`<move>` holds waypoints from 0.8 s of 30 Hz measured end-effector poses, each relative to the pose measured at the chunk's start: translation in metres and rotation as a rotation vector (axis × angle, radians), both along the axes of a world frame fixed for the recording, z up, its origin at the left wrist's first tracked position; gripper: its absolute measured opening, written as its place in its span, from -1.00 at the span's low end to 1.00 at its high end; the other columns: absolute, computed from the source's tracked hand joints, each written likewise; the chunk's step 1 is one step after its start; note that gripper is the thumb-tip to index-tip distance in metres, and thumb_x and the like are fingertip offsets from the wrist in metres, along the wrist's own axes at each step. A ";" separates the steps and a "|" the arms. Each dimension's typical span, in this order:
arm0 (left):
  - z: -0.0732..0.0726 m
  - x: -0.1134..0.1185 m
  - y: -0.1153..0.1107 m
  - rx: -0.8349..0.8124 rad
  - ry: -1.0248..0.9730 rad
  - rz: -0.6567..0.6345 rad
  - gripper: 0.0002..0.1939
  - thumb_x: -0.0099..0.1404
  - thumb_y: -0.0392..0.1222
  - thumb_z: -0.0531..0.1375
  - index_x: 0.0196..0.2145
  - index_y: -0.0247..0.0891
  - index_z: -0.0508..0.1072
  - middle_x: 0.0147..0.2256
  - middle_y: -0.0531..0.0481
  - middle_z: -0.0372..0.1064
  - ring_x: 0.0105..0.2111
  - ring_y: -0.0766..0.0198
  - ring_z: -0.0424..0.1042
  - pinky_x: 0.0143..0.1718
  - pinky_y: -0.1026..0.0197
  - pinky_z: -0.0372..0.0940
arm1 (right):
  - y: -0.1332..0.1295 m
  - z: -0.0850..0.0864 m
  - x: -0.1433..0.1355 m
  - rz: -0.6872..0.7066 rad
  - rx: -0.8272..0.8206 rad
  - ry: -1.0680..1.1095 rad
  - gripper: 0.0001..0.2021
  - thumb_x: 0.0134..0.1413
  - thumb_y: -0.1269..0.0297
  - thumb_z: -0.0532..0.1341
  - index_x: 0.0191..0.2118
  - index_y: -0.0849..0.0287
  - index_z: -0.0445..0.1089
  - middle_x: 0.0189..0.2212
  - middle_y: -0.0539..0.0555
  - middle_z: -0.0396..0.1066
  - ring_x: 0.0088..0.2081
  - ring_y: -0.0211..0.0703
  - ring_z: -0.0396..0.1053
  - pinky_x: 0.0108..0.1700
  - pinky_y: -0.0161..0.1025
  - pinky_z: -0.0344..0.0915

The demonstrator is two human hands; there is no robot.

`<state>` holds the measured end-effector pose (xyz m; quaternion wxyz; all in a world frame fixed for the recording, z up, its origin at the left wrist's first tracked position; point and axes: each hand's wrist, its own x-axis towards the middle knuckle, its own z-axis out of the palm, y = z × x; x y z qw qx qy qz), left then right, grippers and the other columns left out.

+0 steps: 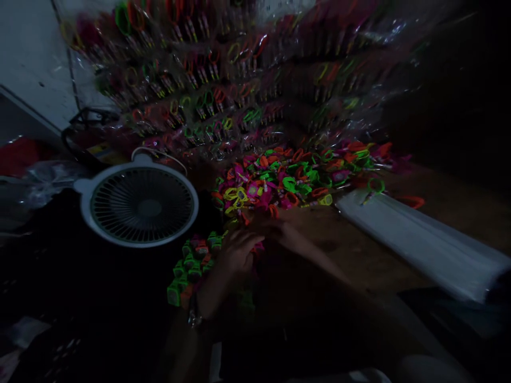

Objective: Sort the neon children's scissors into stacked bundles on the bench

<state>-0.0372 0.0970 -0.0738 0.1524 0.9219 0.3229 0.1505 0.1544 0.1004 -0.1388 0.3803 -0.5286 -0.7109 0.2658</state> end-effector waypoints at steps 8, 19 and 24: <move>-0.001 -0.008 -0.003 0.083 -0.077 -0.040 -0.50 0.20 -0.44 -0.07 0.07 -0.25 0.32 0.09 -0.08 0.28 0.14 0.18 0.17 0.17 -0.04 0.10 | 0.003 0.023 0.014 -0.131 -0.111 -0.452 -0.63 0.08 0.54 0.06 0.02 0.29 0.32 -0.12 0.26 0.42 -0.16 -0.13 0.40 -0.12 -0.31 0.26; 0.009 -0.023 -0.050 0.145 -0.008 0.155 -0.62 0.35 -0.33 -0.03 0.09 -0.15 0.27 0.15 -0.01 0.20 0.20 0.19 0.07 0.19 -0.09 0.06 | -0.010 0.008 0.020 -0.140 -0.177 -0.501 -0.66 0.07 0.61 0.04 -0.06 0.34 0.39 -0.12 0.35 0.42 0.01 0.04 0.33 -0.03 -0.19 0.24; -0.001 -0.027 -0.057 0.156 0.023 0.174 -0.64 0.38 -0.24 -0.05 0.10 -0.15 0.27 0.13 -0.01 0.23 0.22 0.15 0.04 0.23 -0.16 -0.05 | -0.067 -0.016 0.014 -0.288 -0.266 -0.065 -0.64 0.06 0.42 0.13 0.01 0.35 0.31 -0.23 0.25 0.48 -0.23 -0.04 0.45 -0.21 -0.26 0.33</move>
